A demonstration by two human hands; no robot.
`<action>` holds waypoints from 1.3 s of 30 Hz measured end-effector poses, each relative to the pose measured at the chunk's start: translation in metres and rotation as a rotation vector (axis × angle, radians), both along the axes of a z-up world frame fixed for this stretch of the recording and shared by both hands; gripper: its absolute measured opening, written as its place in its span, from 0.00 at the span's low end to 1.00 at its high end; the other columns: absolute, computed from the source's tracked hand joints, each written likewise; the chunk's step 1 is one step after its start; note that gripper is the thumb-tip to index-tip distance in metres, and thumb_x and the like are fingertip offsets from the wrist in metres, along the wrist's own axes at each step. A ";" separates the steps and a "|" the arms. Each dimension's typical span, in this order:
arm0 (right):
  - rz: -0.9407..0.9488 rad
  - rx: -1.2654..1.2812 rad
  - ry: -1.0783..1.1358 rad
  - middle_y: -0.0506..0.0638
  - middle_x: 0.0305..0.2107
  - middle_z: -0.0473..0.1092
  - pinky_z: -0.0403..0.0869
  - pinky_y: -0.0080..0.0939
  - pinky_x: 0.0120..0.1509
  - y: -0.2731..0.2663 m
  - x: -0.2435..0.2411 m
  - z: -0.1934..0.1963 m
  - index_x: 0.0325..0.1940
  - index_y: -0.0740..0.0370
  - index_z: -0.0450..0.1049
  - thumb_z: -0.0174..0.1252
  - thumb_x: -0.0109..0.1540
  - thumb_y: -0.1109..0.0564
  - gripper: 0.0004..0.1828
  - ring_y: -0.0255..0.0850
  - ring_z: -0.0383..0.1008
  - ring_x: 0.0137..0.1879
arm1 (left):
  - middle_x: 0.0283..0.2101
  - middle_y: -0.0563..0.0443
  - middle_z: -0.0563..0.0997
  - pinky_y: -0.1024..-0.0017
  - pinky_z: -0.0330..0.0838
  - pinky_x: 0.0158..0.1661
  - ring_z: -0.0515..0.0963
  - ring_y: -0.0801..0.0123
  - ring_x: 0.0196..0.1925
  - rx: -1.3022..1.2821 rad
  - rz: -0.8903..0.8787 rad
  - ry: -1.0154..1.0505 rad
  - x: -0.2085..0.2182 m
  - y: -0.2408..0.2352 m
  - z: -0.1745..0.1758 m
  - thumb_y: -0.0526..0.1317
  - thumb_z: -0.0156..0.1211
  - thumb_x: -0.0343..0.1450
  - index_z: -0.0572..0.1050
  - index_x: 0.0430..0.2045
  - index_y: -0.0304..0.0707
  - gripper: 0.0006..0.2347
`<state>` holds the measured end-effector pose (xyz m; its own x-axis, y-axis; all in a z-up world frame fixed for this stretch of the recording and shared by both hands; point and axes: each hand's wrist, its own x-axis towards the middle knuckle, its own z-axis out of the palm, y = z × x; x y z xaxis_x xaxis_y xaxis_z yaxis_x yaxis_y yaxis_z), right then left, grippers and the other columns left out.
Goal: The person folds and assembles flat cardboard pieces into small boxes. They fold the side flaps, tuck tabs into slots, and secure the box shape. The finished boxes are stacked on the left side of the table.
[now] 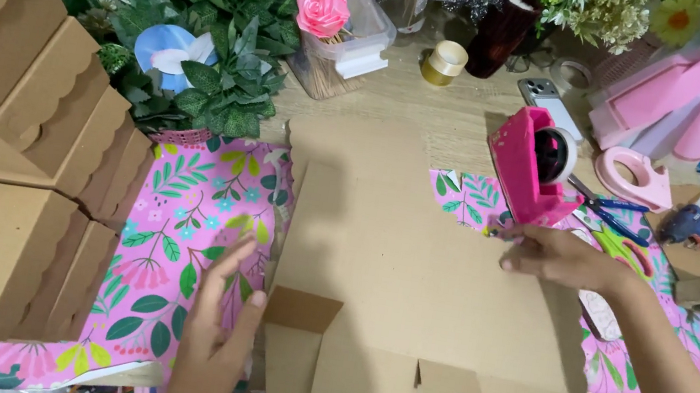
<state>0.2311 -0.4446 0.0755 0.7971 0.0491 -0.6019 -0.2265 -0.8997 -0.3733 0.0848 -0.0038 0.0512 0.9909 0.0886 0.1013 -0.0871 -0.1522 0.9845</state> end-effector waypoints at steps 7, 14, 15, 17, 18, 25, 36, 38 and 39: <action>0.044 0.293 -0.082 0.46 0.26 0.61 0.60 0.38 0.41 -0.048 -0.030 0.003 0.33 0.60 0.73 0.59 0.68 0.52 0.12 0.37 0.57 0.33 | 0.70 0.42 0.70 0.64 0.61 0.70 0.68 0.60 0.73 -0.141 0.052 -0.068 -0.008 -0.001 0.023 0.40 0.47 0.73 0.64 0.63 0.33 0.22; -0.225 0.510 -0.155 0.43 0.19 0.54 0.50 0.34 0.27 0.003 -0.059 -0.010 0.41 0.59 0.74 0.60 0.67 0.54 0.07 0.33 0.48 0.22 | 0.63 0.41 0.76 0.62 0.65 0.68 0.74 0.58 0.68 -0.027 0.038 -0.204 -0.017 -0.018 0.038 0.38 0.44 0.75 0.69 0.58 0.31 0.17; -0.169 0.484 -0.130 0.41 0.17 0.50 0.45 0.33 0.27 0.016 -0.064 -0.011 0.45 0.58 0.75 0.60 0.67 0.51 0.09 0.30 0.43 0.22 | 0.60 0.43 0.79 0.63 0.64 0.68 0.74 0.61 0.67 0.052 -0.003 -0.227 -0.018 -0.023 0.039 0.41 0.44 0.76 0.72 0.55 0.31 0.17; -0.162 0.540 -0.171 0.40 0.17 0.48 0.53 0.30 0.36 0.032 -0.073 -0.023 0.38 0.58 0.74 0.63 0.66 0.55 0.06 0.30 0.46 0.23 | 0.59 0.43 0.78 0.60 0.64 0.66 0.75 0.57 0.64 0.120 -0.138 -0.314 -0.019 -0.046 0.025 0.41 0.45 0.76 0.72 0.55 0.33 0.16; -0.152 0.596 -0.220 0.39 0.16 0.46 0.61 0.28 0.44 0.041 -0.077 -0.030 0.31 0.58 0.73 0.66 0.65 0.58 0.09 0.29 0.49 0.24 | 0.59 0.43 0.78 0.57 0.64 0.64 0.75 0.54 0.62 0.185 -0.273 -0.405 -0.020 -0.058 0.018 0.40 0.47 0.77 0.72 0.55 0.35 0.15; -0.261 0.519 -0.343 0.41 0.20 0.59 0.57 0.33 0.30 0.070 -0.092 -0.052 0.38 0.57 0.74 0.67 0.62 0.55 0.08 0.30 0.56 0.26 | 0.71 0.29 0.64 0.48 0.51 0.71 0.59 0.44 0.75 0.832 -0.331 -0.574 -0.022 -0.126 -0.047 0.46 0.60 0.68 0.67 0.60 0.32 0.26; -0.282 0.367 -0.606 0.49 0.42 0.68 0.69 0.39 0.56 0.108 -0.120 -0.062 0.58 0.61 0.65 0.51 0.66 0.60 0.15 0.38 0.68 0.48 | 0.72 0.31 0.62 0.47 0.53 0.70 0.59 0.46 0.75 0.977 -0.276 -0.589 -0.021 -0.129 -0.054 0.50 0.55 0.72 0.67 0.65 0.31 0.28; -0.286 0.381 -0.589 0.49 0.50 0.70 0.67 0.40 0.62 0.120 -0.124 -0.042 0.63 0.60 0.64 0.48 0.65 0.61 0.20 0.39 0.69 0.56 | 0.72 0.31 0.62 0.46 0.53 0.70 0.59 0.46 0.75 0.972 -0.274 -0.592 -0.021 -0.129 -0.053 0.50 0.55 0.72 0.67 0.65 0.31 0.28; -0.289 0.396 -0.572 0.50 0.58 0.72 0.65 0.40 0.68 0.127 -0.126 -0.033 0.68 0.59 0.63 0.45 0.65 0.62 0.25 0.40 0.71 0.63 | 0.72 0.31 0.62 0.46 0.53 0.70 0.59 0.46 0.75 0.969 -0.272 -0.595 -0.021 -0.128 -0.053 0.50 0.55 0.73 0.67 0.65 0.30 0.28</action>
<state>0.1048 -0.3174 0.0430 0.9940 -0.0828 -0.0712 -0.1070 -0.6076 -0.7870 0.0639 -0.1320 -0.0016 0.7387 -0.4883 0.4646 -0.6408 -0.7224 0.2597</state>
